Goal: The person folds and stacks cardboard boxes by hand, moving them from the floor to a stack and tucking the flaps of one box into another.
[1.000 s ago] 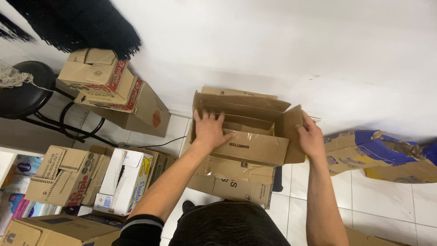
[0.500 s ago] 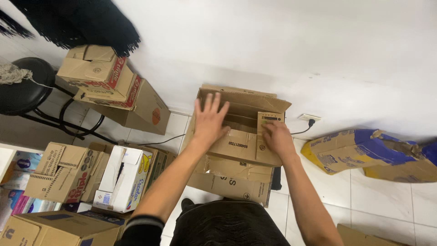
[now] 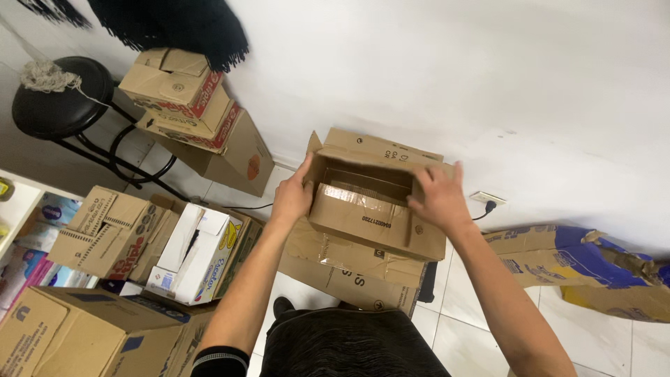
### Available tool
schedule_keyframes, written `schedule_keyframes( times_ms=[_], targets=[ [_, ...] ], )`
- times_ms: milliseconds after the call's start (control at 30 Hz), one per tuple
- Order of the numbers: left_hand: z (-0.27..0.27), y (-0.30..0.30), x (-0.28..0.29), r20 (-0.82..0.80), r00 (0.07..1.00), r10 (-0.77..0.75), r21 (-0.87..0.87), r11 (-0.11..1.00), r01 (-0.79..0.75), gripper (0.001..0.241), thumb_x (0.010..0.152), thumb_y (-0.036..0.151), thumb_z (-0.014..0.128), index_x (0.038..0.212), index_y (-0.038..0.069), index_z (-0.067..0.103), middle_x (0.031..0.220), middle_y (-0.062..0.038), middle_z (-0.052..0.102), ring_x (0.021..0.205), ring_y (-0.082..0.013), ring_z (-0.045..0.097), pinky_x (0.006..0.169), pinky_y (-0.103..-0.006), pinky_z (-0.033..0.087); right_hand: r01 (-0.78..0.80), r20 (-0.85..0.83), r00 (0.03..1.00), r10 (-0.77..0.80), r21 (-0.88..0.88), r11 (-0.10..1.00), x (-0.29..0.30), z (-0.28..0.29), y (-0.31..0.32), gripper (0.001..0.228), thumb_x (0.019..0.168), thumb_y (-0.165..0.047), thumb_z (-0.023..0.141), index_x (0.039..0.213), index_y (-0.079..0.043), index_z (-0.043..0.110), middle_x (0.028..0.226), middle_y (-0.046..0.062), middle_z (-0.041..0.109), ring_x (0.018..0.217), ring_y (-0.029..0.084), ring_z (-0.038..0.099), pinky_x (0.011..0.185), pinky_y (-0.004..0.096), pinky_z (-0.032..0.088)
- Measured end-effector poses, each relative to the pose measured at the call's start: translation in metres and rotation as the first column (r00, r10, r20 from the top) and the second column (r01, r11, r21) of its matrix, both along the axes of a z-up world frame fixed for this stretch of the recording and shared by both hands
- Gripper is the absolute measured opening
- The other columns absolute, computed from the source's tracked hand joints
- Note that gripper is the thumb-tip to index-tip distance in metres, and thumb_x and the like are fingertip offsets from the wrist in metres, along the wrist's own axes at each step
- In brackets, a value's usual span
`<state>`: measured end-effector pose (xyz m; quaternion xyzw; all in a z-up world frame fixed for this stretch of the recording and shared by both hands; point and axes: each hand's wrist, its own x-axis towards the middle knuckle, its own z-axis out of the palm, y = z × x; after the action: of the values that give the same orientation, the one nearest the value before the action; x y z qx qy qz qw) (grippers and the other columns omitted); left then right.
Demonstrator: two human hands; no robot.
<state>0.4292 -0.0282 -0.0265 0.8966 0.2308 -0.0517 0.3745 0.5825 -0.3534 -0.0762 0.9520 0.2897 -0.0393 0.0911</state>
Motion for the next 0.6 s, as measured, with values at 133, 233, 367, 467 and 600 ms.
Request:
schedule_keyframes(
  times_ms=[133,233,367,467,600],
  targets=[
    [-0.029,0.017,0.005,0.049,0.999,-0.009,-0.069,0.998,0.013,0.063,0.109,0.018,0.051,0.171,0.028,0.046,0.151,-0.02,0.068,0.142,-0.0433,0.061,0.121,-0.0569,0.048,-0.027,-0.217,0.976,0.036,0.048,0.999,-0.023,-0.023,0.017,0.066,0.095,-0.065,0.071,0.148,-0.029,0.056,0.154,0.004,0.056,0.15,0.029,0.054,0.123,0.052,0.046],
    [-0.04,0.027,0.009,0.038,0.997,-0.061,-0.037,0.997,0.062,0.055,0.109,0.024,0.053,0.163,0.036,0.057,0.146,-0.012,0.072,0.141,-0.0366,0.064,0.12,-0.0539,0.049,-0.111,-0.233,0.967,0.104,-0.02,0.994,-0.057,0.028,0.044,0.078,0.091,-0.08,0.066,0.144,-0.023,0.059,0.159,0.01,0.046,0.151,0.036,0.049,0.118,0.046,0.055],
    [0.012,0.018,-0.003,0.011,0.976,-0.216,-0.161,0.963,0.215,0.051,0.106,0.02,0.047,0.152,0.028,0.069,0.137,-0.016,0.076,0.138,-0.0436,0.064,0.121,-0.0581,0.048,-0.06,-0.449,0.892,0.056,0.004,0.998,-0.079,0.036,0.079,0.106,0.084,-0.089,0.067,0.171,-0.036,0.034,0.179,0.015,0.016,0.166,0.042,0.014,0.13,0.063,0.025],
    [0.061,0.021,-0.011,-0.101,0.925,-0.367,-0.235,0.912,0.337,0.054,0.105,0.017,0.049,0.158,0.019,0.061,0.151,-0.023,0.061,0.146,-0.0473,0.055,0.124,-0.0628,0.042,-0.017,-0.525,0.851,0.034,0.039,0.999,-0.067,0.003,0.098,0.111,0.078,-0.08,0.079,0.169,-0.036,0.032,0.183,0.01,0.005,0.169,0.04,0.005,0.134,0.07,0.005],
    [0.065,0.039,-0.009,-0.236,0.807,-0.541,-0.11,0.84,0.531,0.059,0.106,0.013,0.057,0.164,0.022,0.054,0.173,-0.02,0.044,0.153,-0.0439,0.051,0.124,-0.0678,0.04,0.122,-0.602,0.797,-0.054,0.072,0.99,-0.054,-0.009,0.113,0.131,0.07,-0.072,0.094,0.174,-0.032,0.026,0.18,0.011,0.009,0.167,0.043,0.006,0.132,0.076,0.008]
  ],
)
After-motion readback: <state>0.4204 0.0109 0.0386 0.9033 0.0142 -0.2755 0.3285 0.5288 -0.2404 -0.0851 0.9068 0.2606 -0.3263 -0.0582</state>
